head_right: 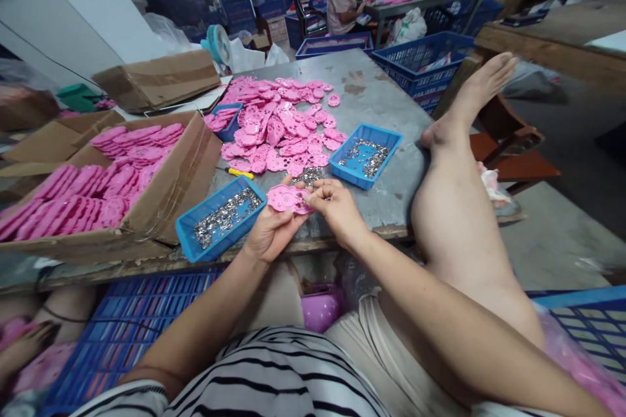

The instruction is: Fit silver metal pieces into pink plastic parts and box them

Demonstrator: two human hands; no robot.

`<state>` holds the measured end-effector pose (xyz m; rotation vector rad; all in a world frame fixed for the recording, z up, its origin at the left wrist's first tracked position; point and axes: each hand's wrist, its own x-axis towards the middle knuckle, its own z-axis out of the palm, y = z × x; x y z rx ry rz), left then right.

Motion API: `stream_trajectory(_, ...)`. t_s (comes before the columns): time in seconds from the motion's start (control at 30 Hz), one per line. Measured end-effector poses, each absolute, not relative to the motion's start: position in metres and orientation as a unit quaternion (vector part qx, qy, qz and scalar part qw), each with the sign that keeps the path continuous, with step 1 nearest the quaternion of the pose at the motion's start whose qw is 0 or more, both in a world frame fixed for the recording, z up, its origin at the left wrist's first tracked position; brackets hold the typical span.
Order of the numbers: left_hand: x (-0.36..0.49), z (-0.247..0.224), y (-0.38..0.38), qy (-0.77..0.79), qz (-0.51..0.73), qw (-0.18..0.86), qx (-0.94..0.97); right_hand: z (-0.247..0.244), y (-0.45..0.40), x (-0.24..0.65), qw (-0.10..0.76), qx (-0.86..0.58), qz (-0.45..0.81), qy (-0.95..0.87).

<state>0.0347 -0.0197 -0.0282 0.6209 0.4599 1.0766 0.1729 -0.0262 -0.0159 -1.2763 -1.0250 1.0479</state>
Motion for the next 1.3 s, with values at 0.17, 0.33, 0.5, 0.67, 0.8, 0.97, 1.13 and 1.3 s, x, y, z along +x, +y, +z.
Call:
stream_trajectory(0.17, 0.037, -0.029, -0.023, 0.232, 0.547, 0.729, 0.340, -0.017, -0.031, 0.167, 0.565, -0.524, 0.474, -0.425)
stream_trajectory(0.33, 0.041, -0.030, -0.024, 0.232, 0.566, 0.696, 0.376, -0.016, -0.033, 0.166, 0.574, -0.515, 0.473, -0.426)
stream_trajectory(0.5, 0.042, -0.030, -0.025, 0.243, 0.566, 0.696, 0.369, -0.017, -0.032, 0.167, 0.569, -0.514, 0.467, -0.439)
stream_trajectory(0.67, 0.042, -0.030, -0.025, 0.223, 0.573, 0.690, 0.382, -0.016, -0.033, 0.167, 0.567, -0.517, 0.469, -0.438)
stream_trajectory(0.8, 0.043, -0.029, -0.026, 0.230, 0.571, 0.691, 0.379, -0.016, -0.032, 0.168, 0.565, -0.517, 0.459, -0.450)
stream_trajectory(0.97, 0.044, -0.030, -0.026, 0.232, 0.572, 0.691, 0.377, -0.020, -0.031, 0.170, 0.562, -0.515, 0.446, -0.469)
stream_trajectory(1.13, 0.045, -0.031, -0.026, 0.236, 0.574, 0.685, 0.383, -0.023, -0.031, 0.170, 0.568, -0.508, 0.443, -0.474)
stream_trajectory(1.3, 0.046, -0.031, -0.025, 0.224, 0.576, 0.675, 0.403, -0.026, -0.030, 0.168, 0.581, -0.507, 0.450, -0.450)
